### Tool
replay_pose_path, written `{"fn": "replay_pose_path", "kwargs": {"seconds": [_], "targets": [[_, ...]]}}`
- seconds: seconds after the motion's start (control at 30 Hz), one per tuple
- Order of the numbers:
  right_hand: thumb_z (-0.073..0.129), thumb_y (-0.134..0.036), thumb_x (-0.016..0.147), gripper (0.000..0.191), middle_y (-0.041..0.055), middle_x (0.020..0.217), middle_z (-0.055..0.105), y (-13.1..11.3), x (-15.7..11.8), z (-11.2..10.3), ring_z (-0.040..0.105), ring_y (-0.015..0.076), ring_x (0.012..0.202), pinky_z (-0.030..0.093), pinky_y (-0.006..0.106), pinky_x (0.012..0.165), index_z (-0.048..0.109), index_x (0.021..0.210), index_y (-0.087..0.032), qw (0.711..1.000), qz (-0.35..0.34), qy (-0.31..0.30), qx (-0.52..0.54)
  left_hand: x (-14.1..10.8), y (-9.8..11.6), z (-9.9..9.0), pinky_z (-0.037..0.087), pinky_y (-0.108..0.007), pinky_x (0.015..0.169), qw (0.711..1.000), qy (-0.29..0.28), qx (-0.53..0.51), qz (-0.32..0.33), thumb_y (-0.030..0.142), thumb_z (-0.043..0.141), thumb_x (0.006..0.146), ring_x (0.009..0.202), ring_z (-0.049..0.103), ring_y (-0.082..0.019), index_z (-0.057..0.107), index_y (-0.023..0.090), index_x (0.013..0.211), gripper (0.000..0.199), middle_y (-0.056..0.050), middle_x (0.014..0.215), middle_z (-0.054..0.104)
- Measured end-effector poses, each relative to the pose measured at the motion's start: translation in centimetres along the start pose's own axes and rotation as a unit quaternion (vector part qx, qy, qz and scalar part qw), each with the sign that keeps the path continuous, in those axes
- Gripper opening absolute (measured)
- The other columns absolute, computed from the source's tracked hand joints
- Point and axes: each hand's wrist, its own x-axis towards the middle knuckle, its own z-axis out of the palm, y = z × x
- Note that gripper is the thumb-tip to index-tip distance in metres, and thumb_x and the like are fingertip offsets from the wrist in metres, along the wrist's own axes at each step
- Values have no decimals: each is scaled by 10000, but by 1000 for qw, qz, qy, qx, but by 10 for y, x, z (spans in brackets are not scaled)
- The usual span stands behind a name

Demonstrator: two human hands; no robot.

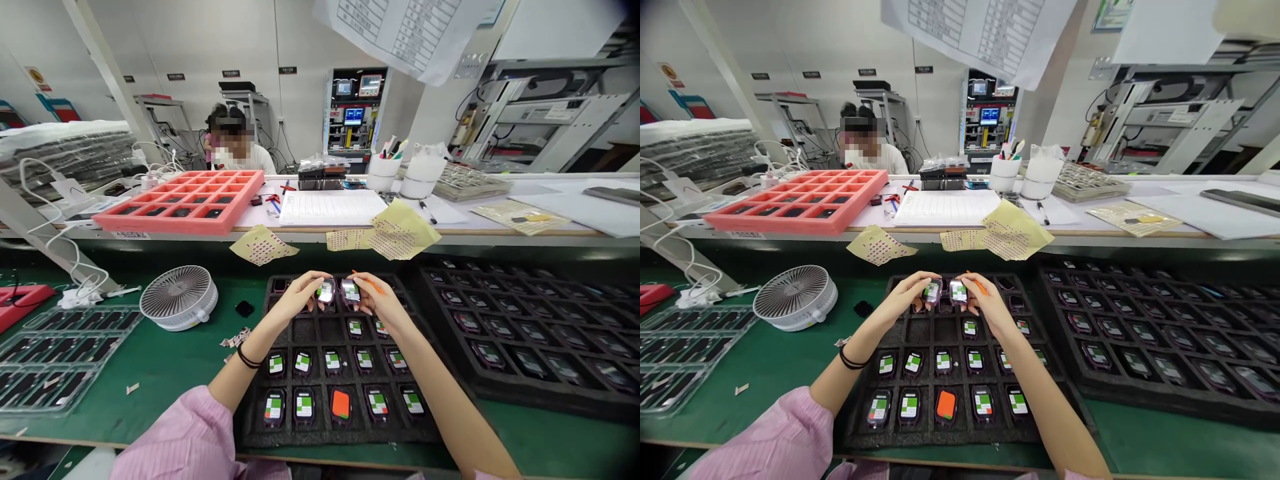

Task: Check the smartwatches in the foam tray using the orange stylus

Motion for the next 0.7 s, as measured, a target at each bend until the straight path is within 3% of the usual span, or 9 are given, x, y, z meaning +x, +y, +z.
{"fn": "replay_pose_path", "kwargs": {"seconds": [0.33, 0.7], "targets": [[710, -341, 749, 301, 22, 863, 609, -12, -8, 3, 616, 117, 576, 327, 186, 377, 632, 1004, -201, 998, 13, -59, 33, -4, 6, 6, 364, -167, 450, 1000, -12, 8, 16, 414, 665, 780, 589, 558, -69, 559, 156, 1115, 435, -45, 935, 635], [707, -385, 753, 343, 24, 859, 595, -10, -8, 3, 591, 108, 569, 327, 189, 372, 603, 1030, -213, 998, -9, -67, -6, -3, 4, 4, 370, -174, 432, 999, -16, 9, 26, 486, 561, 844, 592, 589, -90, 546, 171, 1157, 445, -29, 879, 602]]}}
